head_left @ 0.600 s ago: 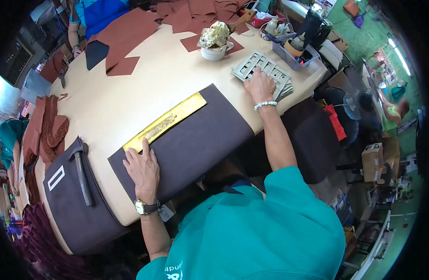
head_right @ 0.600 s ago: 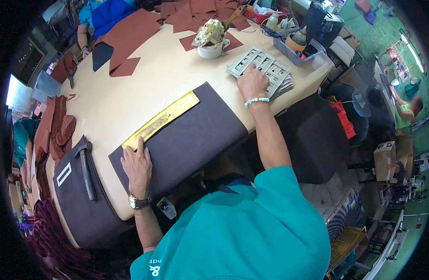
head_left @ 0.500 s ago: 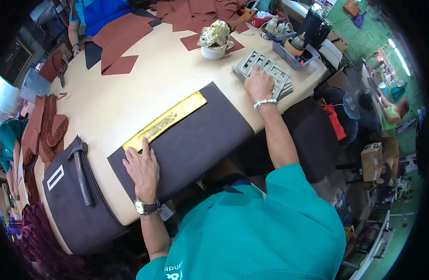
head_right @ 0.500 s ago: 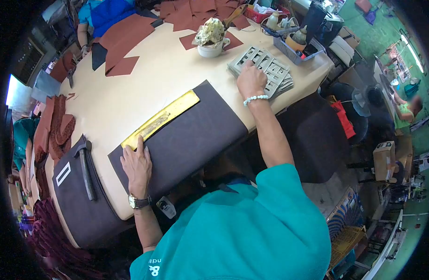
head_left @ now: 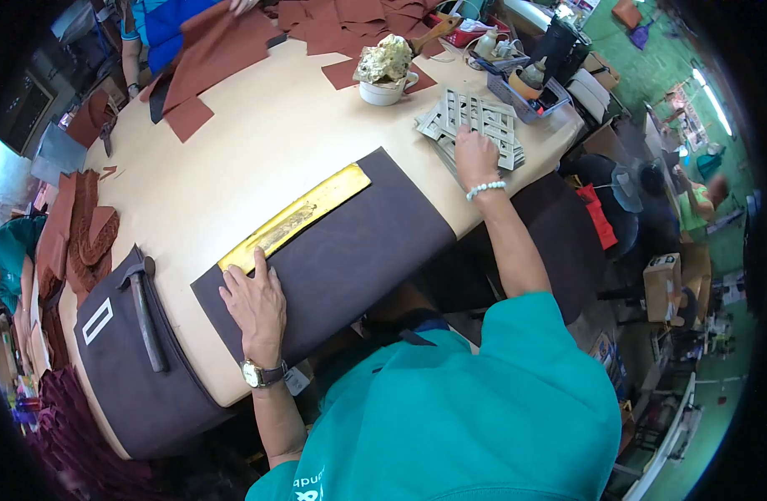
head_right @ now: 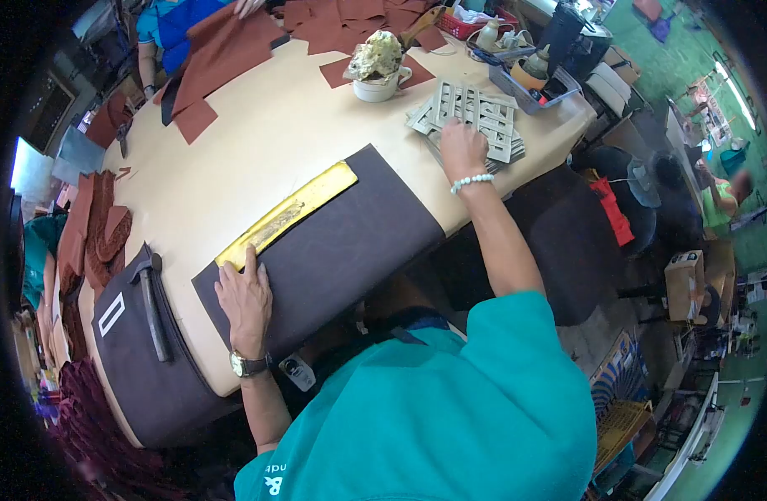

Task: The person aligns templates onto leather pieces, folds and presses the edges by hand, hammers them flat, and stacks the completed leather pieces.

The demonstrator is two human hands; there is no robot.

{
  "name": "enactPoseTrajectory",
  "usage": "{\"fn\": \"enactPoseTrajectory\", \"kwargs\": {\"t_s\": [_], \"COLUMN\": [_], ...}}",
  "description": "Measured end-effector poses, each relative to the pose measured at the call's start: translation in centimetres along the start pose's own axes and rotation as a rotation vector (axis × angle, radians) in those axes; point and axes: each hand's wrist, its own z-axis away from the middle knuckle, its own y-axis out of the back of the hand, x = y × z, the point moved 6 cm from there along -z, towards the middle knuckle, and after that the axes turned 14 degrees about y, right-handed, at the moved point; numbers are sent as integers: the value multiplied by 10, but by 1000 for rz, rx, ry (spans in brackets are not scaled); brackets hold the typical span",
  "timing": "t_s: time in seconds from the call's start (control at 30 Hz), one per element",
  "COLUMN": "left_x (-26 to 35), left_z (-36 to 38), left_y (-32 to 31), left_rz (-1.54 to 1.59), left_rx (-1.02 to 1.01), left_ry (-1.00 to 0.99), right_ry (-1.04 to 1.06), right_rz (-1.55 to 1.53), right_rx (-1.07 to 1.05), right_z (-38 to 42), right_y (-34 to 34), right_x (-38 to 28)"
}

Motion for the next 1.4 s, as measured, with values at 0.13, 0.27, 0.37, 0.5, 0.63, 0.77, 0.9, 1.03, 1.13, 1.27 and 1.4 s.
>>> {"fn": "enactPoseTrajectory", "kwargs": {"t_s": [0.13,0.27,0.37,0.5,0.63,0.77,0.9,1.03,1.13,1.27,1.4], "left_x": [0,0,0,0,-1,0,0,-6,-8,-25,-46], "left_z": [0,-1,-1,-1,-1,-2,-3,-10,-18,-43,-61], "left_y": [-1,-1,-2,-1,-2,-1,1,1,11,1,-5], "left_rz": [-11,-13,-15,-14,-20,-14,-22,26,167,392,637], "left_rx": [-2,-53,-40,-36,-19,-32,15,33,-4,-214,-360], "left_ry": [-6,7,2,5,-4,-7,-45,-99,-143,-120,-92], "right_ry": [-19,-40,-60,-133,-133,-123,-83,-44,-12,-15,41], "right_rz": [-77,-149,-141,-153,-141,-249,-610,-1278,-1533,-1880,-1971], "right_rx": [97,129,159,128,339,583,795,823,585,260,-49], "right_z": [10,15,18,25,36,44,42,43,42,46,55], "right_y": [5,5,1,4,14,30,45,71,73,49,41], "right_x": [1,8,9,8,15,34,53,22,-12,-63,-120]}}
